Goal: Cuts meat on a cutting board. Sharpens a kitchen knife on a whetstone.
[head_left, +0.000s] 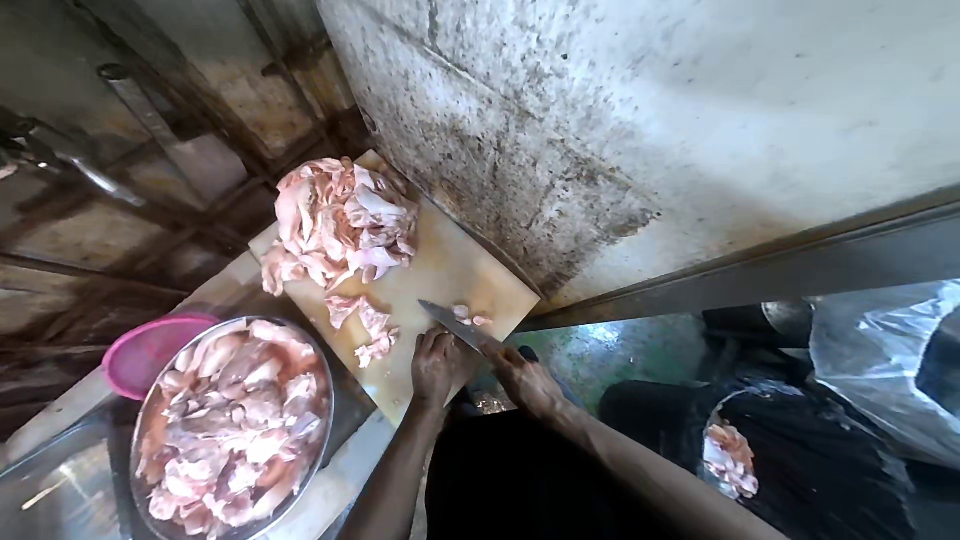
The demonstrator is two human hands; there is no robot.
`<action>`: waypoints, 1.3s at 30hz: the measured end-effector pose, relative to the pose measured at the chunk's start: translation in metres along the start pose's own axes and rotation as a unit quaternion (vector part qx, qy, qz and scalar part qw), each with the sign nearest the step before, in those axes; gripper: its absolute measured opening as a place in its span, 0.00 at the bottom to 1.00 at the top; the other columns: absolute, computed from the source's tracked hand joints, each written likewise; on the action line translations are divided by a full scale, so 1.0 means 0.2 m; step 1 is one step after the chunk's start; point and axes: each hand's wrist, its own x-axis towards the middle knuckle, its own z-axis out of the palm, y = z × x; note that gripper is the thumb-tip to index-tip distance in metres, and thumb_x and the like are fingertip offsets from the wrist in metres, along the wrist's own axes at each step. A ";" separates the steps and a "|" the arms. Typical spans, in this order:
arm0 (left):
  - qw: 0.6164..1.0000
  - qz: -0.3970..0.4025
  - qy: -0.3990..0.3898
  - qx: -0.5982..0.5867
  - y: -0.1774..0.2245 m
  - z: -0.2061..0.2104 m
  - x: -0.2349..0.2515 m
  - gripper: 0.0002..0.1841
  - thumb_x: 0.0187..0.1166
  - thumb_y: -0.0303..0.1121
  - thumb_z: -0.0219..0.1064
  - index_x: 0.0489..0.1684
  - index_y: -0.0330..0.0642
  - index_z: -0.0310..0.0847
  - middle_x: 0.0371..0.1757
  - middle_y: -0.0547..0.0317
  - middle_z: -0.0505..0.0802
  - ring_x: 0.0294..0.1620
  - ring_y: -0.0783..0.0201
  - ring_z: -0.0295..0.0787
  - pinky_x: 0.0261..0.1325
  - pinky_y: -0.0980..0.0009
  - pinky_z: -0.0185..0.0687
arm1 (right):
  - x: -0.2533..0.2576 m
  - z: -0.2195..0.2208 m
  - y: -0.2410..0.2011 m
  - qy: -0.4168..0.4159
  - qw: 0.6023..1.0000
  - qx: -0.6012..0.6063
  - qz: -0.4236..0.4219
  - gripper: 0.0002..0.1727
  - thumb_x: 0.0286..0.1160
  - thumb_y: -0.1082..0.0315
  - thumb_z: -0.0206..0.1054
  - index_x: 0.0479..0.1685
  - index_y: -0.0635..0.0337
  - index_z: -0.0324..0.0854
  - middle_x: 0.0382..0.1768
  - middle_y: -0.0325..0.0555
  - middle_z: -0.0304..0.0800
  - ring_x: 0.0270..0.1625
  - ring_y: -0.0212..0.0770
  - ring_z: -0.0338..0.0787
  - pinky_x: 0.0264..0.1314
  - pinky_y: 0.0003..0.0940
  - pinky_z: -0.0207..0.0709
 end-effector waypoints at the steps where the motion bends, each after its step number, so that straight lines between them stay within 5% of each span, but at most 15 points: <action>1: 1.000 0.005 -0.003 0.005 -0.01 -0.01 0.00 0.05 0.76 0.28 0.72 0.37 0.41 0.94 0.52 0.55 0.95 0.52 0.56 0.93 0.59 0.61 0.90 | -0.08 0.01 0.04 -0.006 1.000 0.003 0.003 0.29 0.92 0.53 0.48 0.93 0.27 0.58 0.68 0.59 0.84 0.45 0.62 0.94 0.47 0.62 0.87; 6: 1.000 0.021 0.000 0.003 -0.03 -0.01 0.01 0.06 0.77 0.28 0.71 0.33 0.39 0.93 0.51 0.53 0.95 0.50 0.55 0.93 0.56 0.62 0.91 | -0.28 0.07 0.19 0.041 0.999 -0.021 0.013 0.30 0.91 0.54 0.50 0.92 0.26 0.59 0.63 0.57 0.87 0.39 0.58 0.94 0.40 0.58 0.88; 13: 0.999 0.042 -0.024 0.000 -0.03 -0.04 0.01 0.05 0.78 0.26 0.70 0.37 0.38 0.93 0.53 0.52 0.94 0.53 0.55 0.93 0.59 0.61 0.91 | 0.07 -0.01 -0.11 -0.011 1.000 0.000 0.018 0.30 0.92 0.59 0.49 0.93 0.29 0.58 0.70 0.62 0.82 0.55 0.64 0.92 0.55 0.62 0.86; 22: 0.999 0.036 -0.014 -0.014 -0.07 -0.06 -0.03 0.06 0.78 0.25 0.69 0.38 0.38 0.94 0.54 0.50 0.95 0.56 0.54 0.94 0.63 0.61 0.90 | -0.23 0.04 0.10 0.010 1.000 0.002 0.022 0.30 0.91 0.54 0.49 0.93 0.25 0.58 0.65 0.59 0.86 0.42 0.61 0.94 0.43 0.62 0.87; 30: 1.000 0.000 -0.001 -0.003 -0.11 -0.11 0.02 0.06 0.77 0.24 0.69 0.38 0.35 0.94 0.52 0.47 0.96 0.56 0.55 0.96 0.61 0.62 0.92 | 0.16 -0.01 -0.17 -0.004 1.000 0.005 0.015 0.30 0.92 0.60 0.51 0.92 0.32 0.60 0.65 0.62 0.84 0.49 0.63 0.93 0.51 0.61 0.87; 35: 0.998 -0.049 -0.035 -0.010 -0.13 -0.17 0.03 0.07 0.80 0.26 0.67 0.38 0.36 0.94 0.52 0.51 0.95 0.54 0.59 0.95 0.61 0.64 0.91 | 0.12 -0.02 -0.03 0.018 0.983 0.179 -0.044 0.27 0.90 0.52 0.54 0.88 0.38 0.70 0.59 0.51 0.92 0.55 0.48 0.94 0.65 0.49 0.85; 36: 0.997 -0.061 -0.040 -0.020 -0.13 -0.19 0.02 0.08 0.80 0.26 0.67 0.39 0.36 0.94 0.52 0.51 0.96 0.54 0.60 0.95 0.61 0.65 0.91 | 0.10 -0.03 0.00 0.009 0.969 0.241 -0.055 0.27 0.90 0.52 0.55 0.86 0.40 0.72 0.56 0.49 0.94 0.51 0.44 0.94 0.61 0.46 0.87; 39: 0.995 -0.073 -0.033 -0.055 -0.17 -0.23 -0.05 0.07 0.77 0.26 0.68 0.37 0.38 0.94 0.50 0.53 0.96 0.49 0.65 0.95 0.56 0.69 0.92 | -0.01 -0.08 0.10 -0.084 0.908 0.410 -0.024 0.25 0.90 0.51 0.55 0.84 0.39 0.75 0.39 0.43 0.90 0.27 0.37 0.83 0.30 0.36 0.81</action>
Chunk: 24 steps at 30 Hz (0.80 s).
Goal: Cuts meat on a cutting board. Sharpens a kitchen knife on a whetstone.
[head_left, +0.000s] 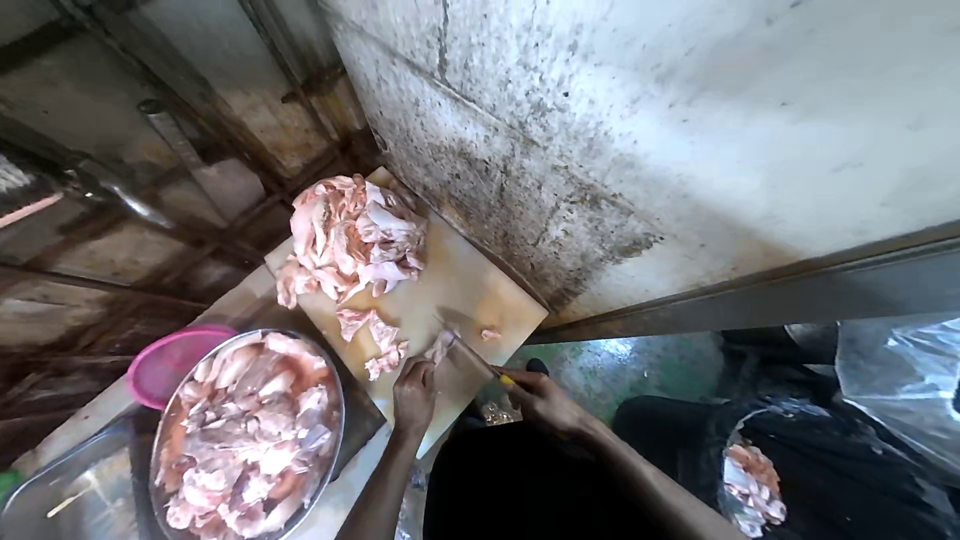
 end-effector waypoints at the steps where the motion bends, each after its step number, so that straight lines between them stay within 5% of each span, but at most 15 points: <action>1: 1.000 -0.006 -0.002 -0.007 -0.01 -0.02 -0.03 0.06 0.77 0.27 0.69 0.37 0.39 0.94 0.49 0.55 0.96 0.46 0.67 0.95 0.52 0.70 0.92 | -0.04 -0.02 0.01 -0.021 0.998 0.048 0.022 0.25 0.90 0.50 0.55 0.83 0.38 0.76 0.36 0.42 0.88 0.23 0.36 0.79 0.24 0.35 0.77; 4: 0.999 -0.038 -0.008 0.035 0.01 -0.06 -0.04 0.07 0.75 0.33 0.71 0.36 0.45 0.96 0.45 0.60 0.97 0.39 0.68 0.94 0.47 0.67 0.93 | -0.12 -0.05 0.04 -0.064 0.979 0.180 0.073 0.25 0.89 0.52 0.56 0.83 0.39 0.75 0.34 0.41 0.85 0.19 0.34 0.75 0.18 0.31 0.72; 8: 0.990 -0.026 0.053 0.127 0.06 -0.06 -0.01 0.09 0.71 0.43 0.70 0.32 0.55 0.97 0.43 0.66 0.98 0.58 0.56 0.91 0.66 0.55 0.84 | -0.15 -0.05 0.05 -0.030 0.963 0.260 0.067 0.25 0.89 0.55 0.56 0.83 0.42 0.73 0.33 0.42 0.84 0.17 0.34 0.74 0.15 0.29 0.71; 10: 0.993 -0.004 0.066 0.101 0.09 -0.04 0.02 0.07 0.72 0.39 0.73 0.37 0.52 0.97 0.46 0.61 0.97 0.60 0.54 0.90 0.67 0.57 0.85 | -0.13 -0.02 0.03 0.022 0.989 0.143 0.011 0.25 0.89 0.57 0.57 0.84 0.42 0.75 0.34 0.42 0.87 0.21 0.35 0.78 0.20 0.33 0.75; 12: 0.997 0.012 0.061 0.056 0.10 -0.01 0.05 0.06 0.72 0.33 0.75 0.41 0.49 0.97 0.48 0.57 0.95 0.60 0.54 0.90 0.64 0.59 0.88 | -0.09 0.04 0.02 0.056 0.996 -0.044 -0.048 0.26 0.89 0.55 0.58 0.84 0.40 0.75 0.48 0.42 0.94 0.37 0.36 0.90 0.44 0.36 0.87; 14: 0.999 0.014 0.041 0.030 0.09 0.05 0.06 0.05 0.74 0.32 0.75 0.42 0.46 0.96 0.49 0.54 0.95 0.58 0.55 0.91 0.63 0.59 0.90 | -0.05 0.13 0.01 0.077 0.975 -0.197 -0.074 0.27 0.88 0.53 0.59 0.85 0.40 0.73 0.59 0.47 0.93 0.54 0.43 0.94 0.65 0.46 0.86; 15: 0.999 0.010 0.029 0.023 0.08 0.07 0.07 0.05 0.74 0.31 0.75 0.41 0.44 0.96 0.50 0.52 0.95 0.58 0.55 0.92 0.64 0.60 0.90 | -0.03 0.17 0.00 0.081 0.966 -0.238 -0.063 0.28 0.88 0.53 0.58 0.87 0.39 0.72 0.60 0.50 0.92 0.58 0.47 0.94 0.68 0.49 0.85; 20: 0.999 0.015 0.048 0.010 0.04 0.15 0.08 0.05 0.64 0.21 0.77 0.34 0.37 0.95 0.46 0.49 0.95 0.53 0.55 0.94 0.61 0.61 0.91 | -0.03 0.27 -0.04 0.087 0.953 -0.290 -0.018 0.29 0.89 0.50 0.52 0.90 0.31 0.66 0.54 0.53 0.91 0.50 0.51 0.93 0.58 0.51 0.87; 24: 0.998 0.018 0.064 -0.009 0.02 0.16 0.07 0.06 0.62 0.20 0.77 0.34 0.36 0.95 0.49 0.49 0.95 0.54 0.57 0.94 0.61 0.62 0.91 | -0.09 0.31 -0.02 0.082 0.953 -0.292 -0.012 0.29 0.90 0.52 0.54 0.91 0.33 0.65 0.58 0.54 0.91 0.53 0.52 0.93 0.60 0.51 0.86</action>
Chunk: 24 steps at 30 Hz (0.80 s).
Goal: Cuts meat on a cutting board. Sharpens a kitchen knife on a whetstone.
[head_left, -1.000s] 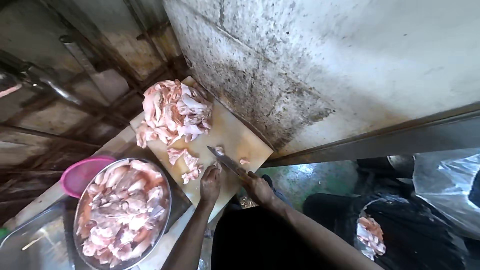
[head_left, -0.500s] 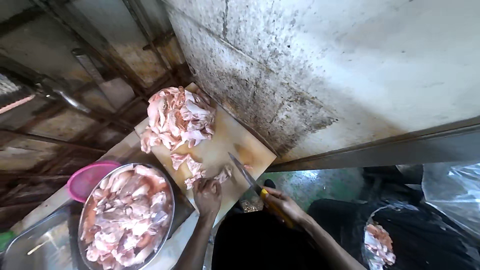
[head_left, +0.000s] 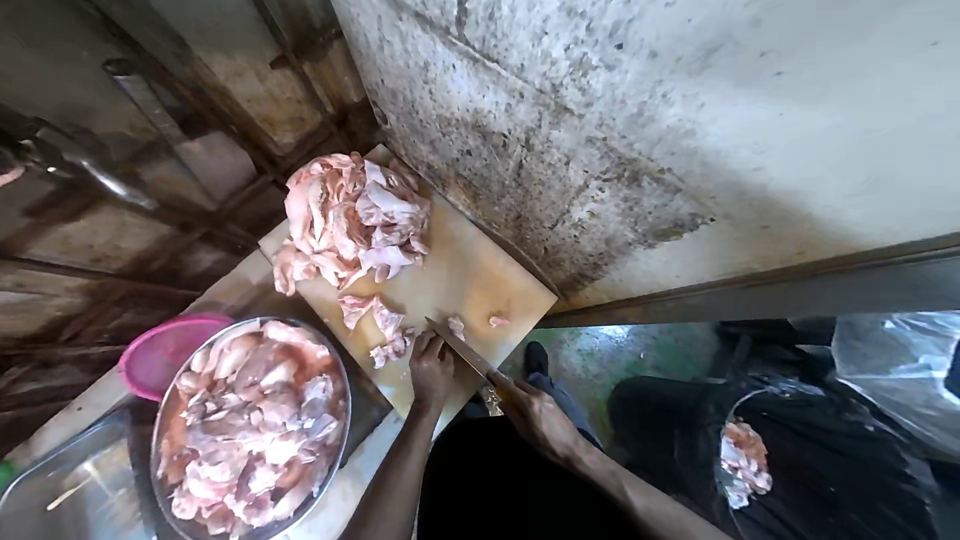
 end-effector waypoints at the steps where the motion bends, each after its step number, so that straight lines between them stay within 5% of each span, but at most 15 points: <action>1: 1.000 0.004 0.001 0.000 -0.01 0.00 0.00 0.05 0.64 0.22 0.77 0.35 0.37 0.95 0.50 0.49 0.95 0.54 0.57 0.94 0.61 0.62 0.91 | 0.01 0.01 0.00 0.000 1.000 -0.004 0.011 0.30 0.90 0.52 0.53 0.91 0.33 0.64 0.59 0.55 0.90 0.54 0.53 0.93 0.61 0.52 0.86; 12: 0.998 0.038 -0.046 -0.009 -0.03 0.00 0.03 0.06 0.70 0.26 0.76 0.41 0.37 0.93 0.50 0.50 0.94 0.56 0.56 0.92 0.63 0.62 0.89 | -0.18 0.06 0.06 0.020 0.998 -0.017 0.052 0.30 0.90 0.51 0.54 0.92 0.30 0.62 0.58 0.55 0.89 0.45 0.52 0.94 0.50 0.52 0.89; 17: 0.996 0.031 -0.078 -0.013 -0.01 -0.03 0.06 0.06 0.71 0.23 0.74 0.41 0.31 0.92 0.53 0.43 0.94 0.57 0.51 0.93 0.65 0.56 0.89 | 0.08 0.11 -0.09 0.033 0.997 -0.016 0.061 0.29 0.90 0.53 0.53 0.91 0.31 0.63 0.57 0.53 0.90 0.47 0.51 0.94 0.52 0.51 0.89; 20: 0.997 0.031 -0.067 -0.006 -0.01 -0.03 0.08 0.04 0.69 0.22 0.74 0.37 0.31 0.92 0.51 0.44 0.94 0.55 0.52 0.94 0.62 0.57 0.90 | 0.19 0.12 -0.14 0.048 0.997 -0.024 0.062 0.29 0.91 0.52 0.54 0.91 0.26 0.61 0.50 0.50 0.87 0.41 0.49 0.92 0.45 0.52 0.88; 24: 0.995 0.046 -0.087 -0.008 -0.02 -0.03 0.06 0.07 0.72 0.24 0.75 0.42 0.32 0.92 0.53 0.45 0.93 0.58 0.51 0.91 0.65 0.57 0.88 | -0.01 0.08 -0.03 0.037 0.997 -0.019 0.065 0.29 0.90 0.51 0.53 0.91 0.27 0.63 0.60 0.52 0.89 0.48 0.49 0.94 0.52 0.51 0.89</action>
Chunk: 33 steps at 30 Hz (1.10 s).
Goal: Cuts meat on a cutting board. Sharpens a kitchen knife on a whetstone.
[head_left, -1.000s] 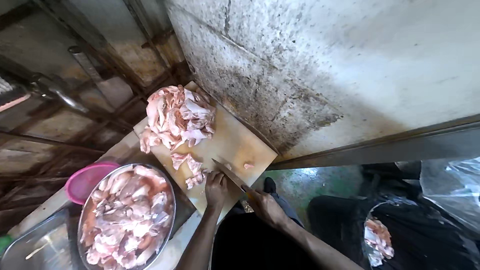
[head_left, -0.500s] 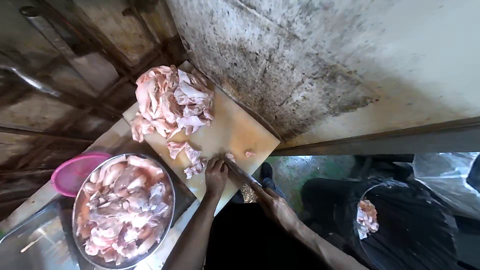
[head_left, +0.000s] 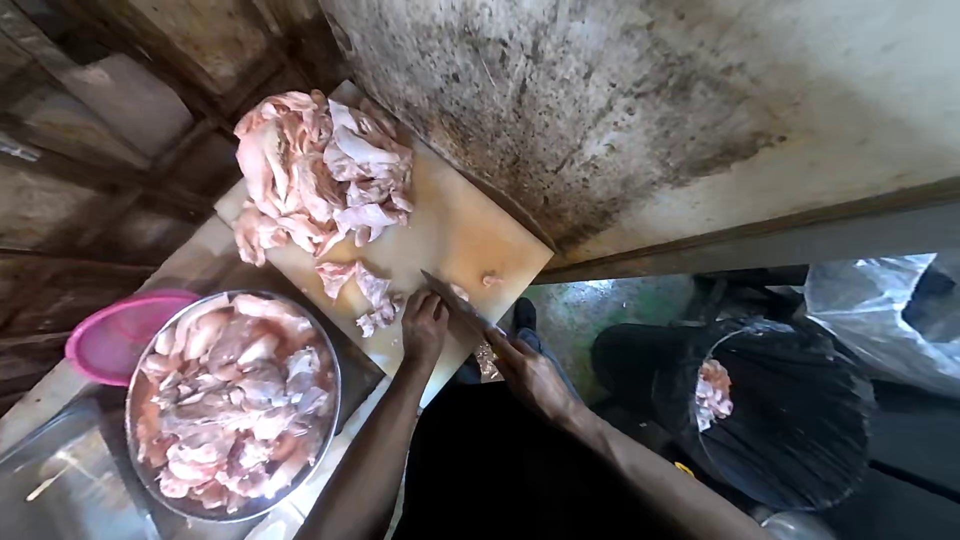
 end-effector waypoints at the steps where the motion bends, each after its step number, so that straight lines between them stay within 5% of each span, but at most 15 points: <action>1: 1.000 0.004 0.002 -0.002 0.00 0.01 0.00 0.07 0.72 0.25 0.75 0.43 0.33 0.93 0.53 0.44 0.93 0.58 0.51 0.92 0.65 0.57 0.89 | -0.03 -0.01 0.03 0.000 1.000 0.006 -0.002 0.29 0.90 0.52 0.54 0.91 0.30 0.64 0.58 0.53 0.89 0.48 0.50 0.94 0.53 0.51 0.88; 9: 1.000 0.014 0.000 0.000 0.00 0.00 -0.01 0.06 0.76 0.25 0.73 0.42 0.32 0.92 0.53 0.44 0.93 0.57 0.51 0.92 0.66 0.57 0.88 | 0.36 0.01 -0.22 0.028 0.995 0.083 -0.046 0.28 0.86 0.58 0.63 0.86 0.43 0.73 0.48 0.52 0.91 0.47 0.51 0.92 0.55 0.52 0.87; 12: 1.000 0.006 0.008 -0.005 0.00 0.02 -0.02 0.06 0.76 0.27 0.74 0.44 0.34 0.93 0.53 0.45 0.93 0.57 0.52 0.92 0.65 0.58 0.89 | 0.38 -0.06 -0.13 0.031 0.981 0.174 -0.082 0.26 0.87 0.61 0.63 0.83 0.44 0.76 0.47 0.47 0.95 0.41 0.42 0.94 0.49 0.44 0.89; 15: 1.000 -0.003 0.017 -0.023 0.01 0.01 -0.02 0.05 0.77 0.28 0.73 0.44 0.40 0.93 0.51 0.51 0.93 0.54 0.58 0.92 0.62 0.61 0.90 | 0.39 -0.14 0.00 -0.074 0.902 0.423 0.038 0.22 0.90 0.54 0.59 0.80 0.41 0.78 0.28 0.42 0.83 0.18 0.34 0.76 0.19 0.31 0.75; 17: 0.999 -0.012 0.017 -0.036 0.01 0.00 -0.02 0.05 0.78 0.30 0.74 0.44 0.41 0.93 0.51 0.53 0.93 0.54 0.60 0.92 0.62 0.63 0.90 | 0.38 -0.18 0.04 -0.112 0.850 0.510 0.077 0.22 0.91 0.53 0.57 0.77 0.45 0.79 0.27 0.43 0.81 0.16 0.34 0.74 0.16 0.29 0.72; 23: 0.998 -0.052 0.006 -0.035 0.02 0.00 -0.01 0.06 0.77 0.32 0.75 0.44 0.43 0.94 0.50 0.54 0.93 0.50 0.62 0.92 0.58 0.63 0.92 | 0.20 -0.24 0.09 -0.060 0.808 0.584 0.045 0.23 0.92 0.58 0.49 0.82 0.48 0.74 0.30 0.45 0.84 0.16 0.33 0.74 0.15 0.28 0.71; 26: 0.996 -0.085 -0.014 -0.035 0.04 -0.02 0.00 0.06 0.77 0.33 0.75 0.44 0.44 0.95 0.50 0.55 0.92 0.46 0.64 0.92 0.54 0.64 0.93 | 0.08 -0.27 0.16 0.030 0.879 0.475 -0.001 0.25 0.88 0.59 0.56 0.83 0.50 0.75 0.31 0.44 0.87 0.18 0.35 0.76 0.17 0.31 0.74; 29: 0.991 -0.125 -0.047 -0.020 0.08 -0.05 0.03 0.08 0.78 0.35 0.72 0.44 0.42 0.94 0.55 0.54 0.90 0.49 0.62 0.92 0.56 0.61 0.92 | -0.03 -0.30 0.23 0.122 0.963 0.229 -0.076 0.27 0.85 0.49 0.61 0.82 0.39 0.78 0.40 0.38 0.93 0.29 0.32 0.86 0.33 0.35 0.84; 33: 0.995 -0.063 -0.042 0.064 0.14 -0.03 0.11 0.17 0.76 0.39 0.73 0.59 0.41 0.89 0.65 0.45 0.88 0.67 0.47 0.85 0.68 0.51 0.84 | -0.10 -0.29 0.23 0.223 0.966 0.093 -0.096 0.26 0.86 0.51 0.61 0.81 0.45 0.78 0.55 0.43 0.94 0.44 0.36 0.94 0.51 0.39 0.90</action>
